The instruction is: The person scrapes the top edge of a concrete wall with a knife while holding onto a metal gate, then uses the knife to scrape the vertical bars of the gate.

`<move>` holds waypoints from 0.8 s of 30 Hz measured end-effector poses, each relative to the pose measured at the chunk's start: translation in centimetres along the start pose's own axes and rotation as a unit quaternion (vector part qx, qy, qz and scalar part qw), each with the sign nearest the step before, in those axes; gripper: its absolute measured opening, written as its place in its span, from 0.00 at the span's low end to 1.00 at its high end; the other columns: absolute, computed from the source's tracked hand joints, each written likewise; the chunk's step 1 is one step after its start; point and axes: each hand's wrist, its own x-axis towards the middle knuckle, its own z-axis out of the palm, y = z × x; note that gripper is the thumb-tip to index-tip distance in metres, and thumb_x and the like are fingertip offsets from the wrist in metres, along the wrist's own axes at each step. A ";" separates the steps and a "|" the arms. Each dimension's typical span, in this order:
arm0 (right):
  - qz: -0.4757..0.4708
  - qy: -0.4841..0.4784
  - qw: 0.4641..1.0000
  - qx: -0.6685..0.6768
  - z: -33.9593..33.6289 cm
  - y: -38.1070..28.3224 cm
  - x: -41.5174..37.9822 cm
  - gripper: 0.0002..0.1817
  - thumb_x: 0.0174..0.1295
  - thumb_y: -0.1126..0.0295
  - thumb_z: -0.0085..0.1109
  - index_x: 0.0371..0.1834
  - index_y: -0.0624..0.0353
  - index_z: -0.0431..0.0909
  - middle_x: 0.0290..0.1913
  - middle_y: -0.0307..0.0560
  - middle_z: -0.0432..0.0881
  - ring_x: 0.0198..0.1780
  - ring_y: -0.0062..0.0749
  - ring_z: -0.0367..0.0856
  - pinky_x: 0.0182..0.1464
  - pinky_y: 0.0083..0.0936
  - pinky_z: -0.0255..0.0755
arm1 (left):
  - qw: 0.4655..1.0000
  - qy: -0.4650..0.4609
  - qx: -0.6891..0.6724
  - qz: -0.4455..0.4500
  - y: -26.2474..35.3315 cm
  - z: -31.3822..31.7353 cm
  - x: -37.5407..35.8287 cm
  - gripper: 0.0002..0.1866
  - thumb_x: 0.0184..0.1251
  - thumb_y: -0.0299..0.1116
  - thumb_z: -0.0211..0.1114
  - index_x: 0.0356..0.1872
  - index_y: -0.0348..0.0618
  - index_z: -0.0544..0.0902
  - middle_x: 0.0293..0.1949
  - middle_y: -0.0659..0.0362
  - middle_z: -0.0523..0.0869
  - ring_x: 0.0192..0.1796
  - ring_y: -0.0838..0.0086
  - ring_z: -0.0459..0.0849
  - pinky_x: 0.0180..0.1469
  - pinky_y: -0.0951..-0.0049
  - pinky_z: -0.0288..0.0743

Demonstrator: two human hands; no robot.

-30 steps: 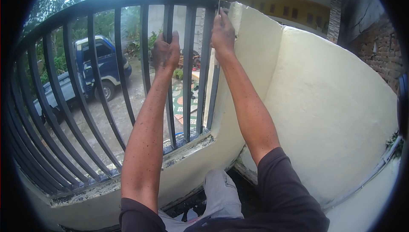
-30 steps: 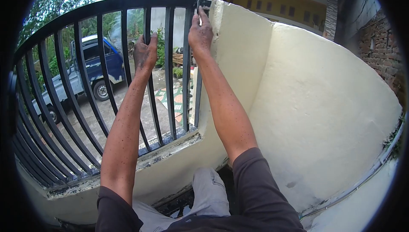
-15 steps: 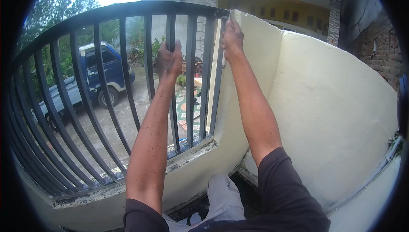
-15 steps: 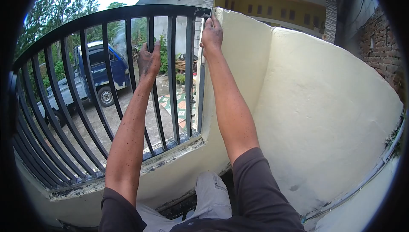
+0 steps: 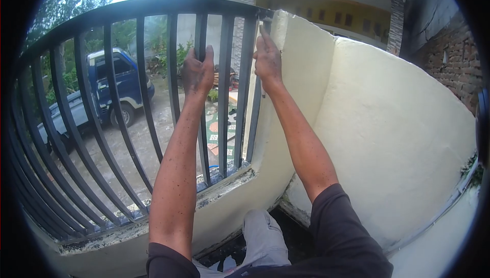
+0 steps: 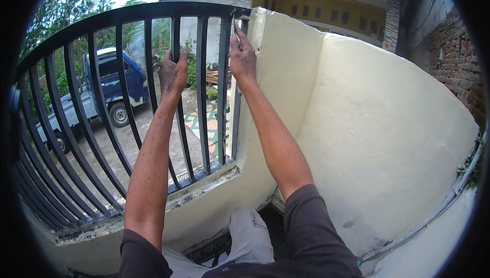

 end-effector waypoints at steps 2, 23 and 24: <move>0.011 0.002 1.000 -0.005 0.2 0.8 -0.2 0.25 0.79 0.56 0.48 0.77 0.42 0.70 0.33 0.36 0.80 0.30 0.20 0.72 0.41 0.24 0.73 | 1.000 -0.001 -0.011 0.007 0.1 0.3 -0.1 0.24 0.74 0.56 0.60 0.38 0.41 0.81 0.27 0.58 0.81 0.33 0.70 0.82 0.40 0.62 0.74; 0.045 0.022 0.990 0.130 0.4 -0.9 0.2 0.30 0.75 0.65 0.51 0.80 0.47 0.62 0.43 0.46 0.77 0.22 0.19 0.72 0.21 0.21 0.71 | 0.999 0.011 0.003 0.031 0.0 0.1 -0.3 0.25 0.75 0.57 0.58 0.40 0.41 0.82 0.22 0.62 0.76 0.29 0.74 0.76 0.38 0.64 0.71; 0.046 0.021 0.990 0.131 0.4 -1.3 0.0 0.30 0.75 0.65 0.51 0.80 0.47 0.62 0.43 0.46 0.77 0.22 0.19 0.72 0.21 0.21 0.71 | 0.999 0.010 0.007 0.032 0.0 0.0 -0.2 0.25 0.75 0.57 0.58 0.41 0.41 0.82 0.23 0.61 0.77 0.29 0.73 0.77 0.39 0.64 0.72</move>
